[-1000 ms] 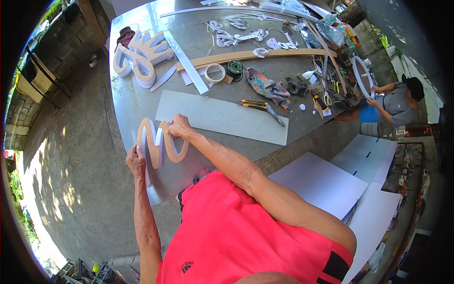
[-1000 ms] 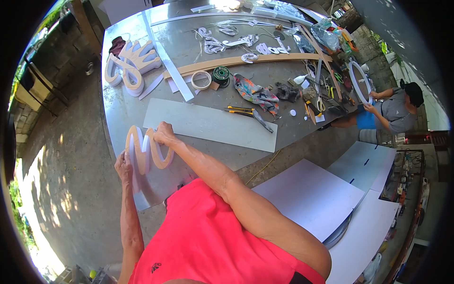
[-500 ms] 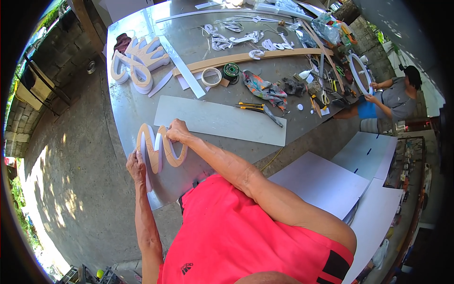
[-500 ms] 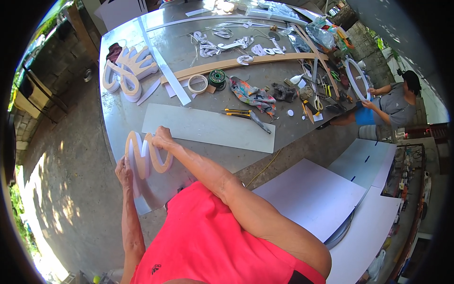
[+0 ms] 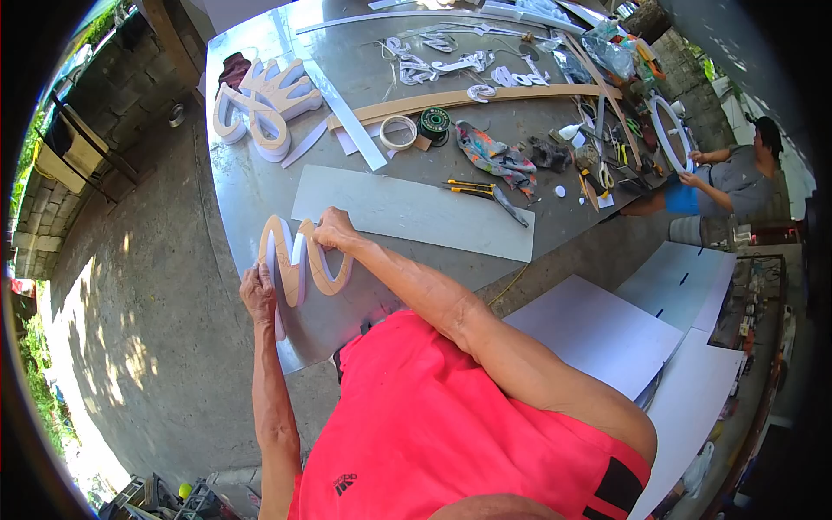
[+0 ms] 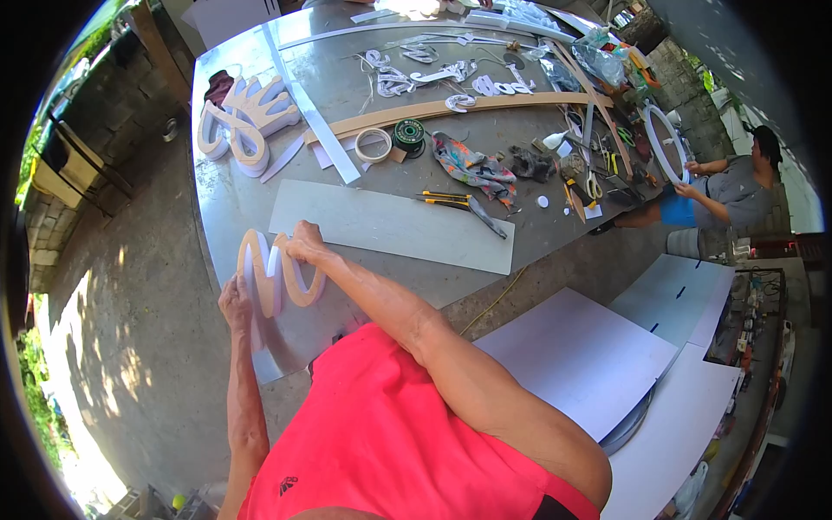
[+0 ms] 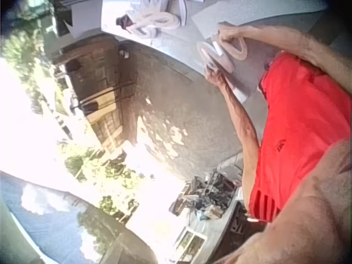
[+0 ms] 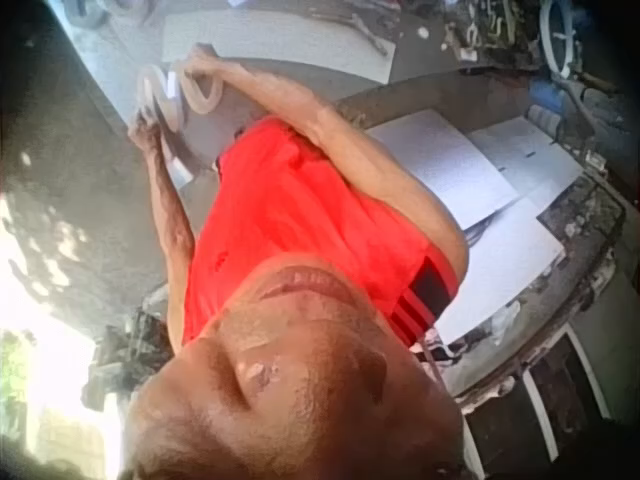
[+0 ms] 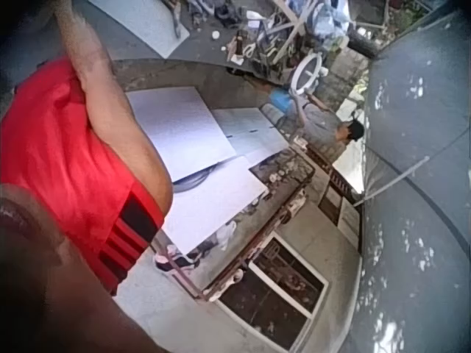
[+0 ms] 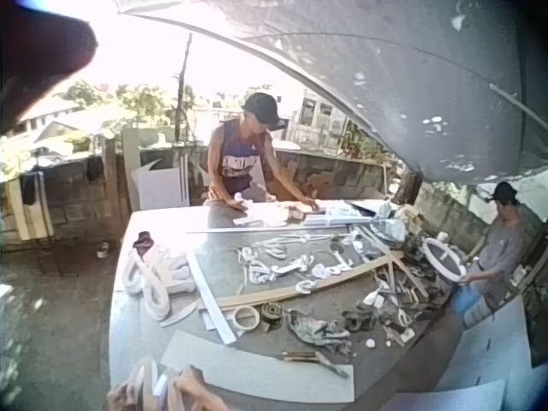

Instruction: Manually fitting together the components of a 3D channel letter 'M' for a sign.

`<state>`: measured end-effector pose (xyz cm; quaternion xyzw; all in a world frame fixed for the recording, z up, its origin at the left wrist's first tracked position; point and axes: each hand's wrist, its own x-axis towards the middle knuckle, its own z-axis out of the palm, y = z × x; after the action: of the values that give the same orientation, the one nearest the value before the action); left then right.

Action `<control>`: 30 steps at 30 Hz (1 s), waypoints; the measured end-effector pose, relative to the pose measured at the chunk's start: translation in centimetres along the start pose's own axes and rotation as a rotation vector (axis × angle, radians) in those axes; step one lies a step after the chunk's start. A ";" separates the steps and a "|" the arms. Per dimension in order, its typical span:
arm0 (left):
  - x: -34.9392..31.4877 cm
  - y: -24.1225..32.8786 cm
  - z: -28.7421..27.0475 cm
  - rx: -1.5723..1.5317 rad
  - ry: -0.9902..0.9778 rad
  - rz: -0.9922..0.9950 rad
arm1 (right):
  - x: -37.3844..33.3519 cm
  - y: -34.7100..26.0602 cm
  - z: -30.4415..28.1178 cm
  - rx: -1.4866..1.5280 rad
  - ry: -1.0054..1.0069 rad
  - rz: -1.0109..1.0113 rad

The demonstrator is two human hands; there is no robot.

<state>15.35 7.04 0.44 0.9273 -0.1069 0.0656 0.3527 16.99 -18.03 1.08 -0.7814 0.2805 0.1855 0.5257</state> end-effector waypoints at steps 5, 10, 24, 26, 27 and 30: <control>-0.1 0.2 0.0 0.009 -0.010 0.006 | -0.7 -1.2 -0.7 -0.008 -0.029 0.037; -0.3 0.2 0.0 0.019 -0.004 0.014 | -2.5 -0.8 -3.1 -0.050 0.177 -0.279; 0.0 -0.2 -0.1 -0.050 -0.047 -0.043 | -10.5 18.6 -11.8 -0.638 0.649 -0.776; 0.0 0.1 -0.1 -0.049 -0.049 -0.044 | -10.7 19.0 -11.7 -0.752 0.624 -0.783; 0.0 0.3 -0.2 -0.038 -0.049 -0.048 | -10.6 19.1 -11.7 -0.761 0.610 -0.769; -0.2 0.2 -0.3 -0.010 -0.062 -0.071 | -10.7 19.2 -11.6 -0.763 0.597 -0.757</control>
<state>15.11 7.18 0.75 0.9303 -0.0853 0.0237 0.3560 -3.51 -31.70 -2.02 -0.9781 0.0325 -0.1534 0.1371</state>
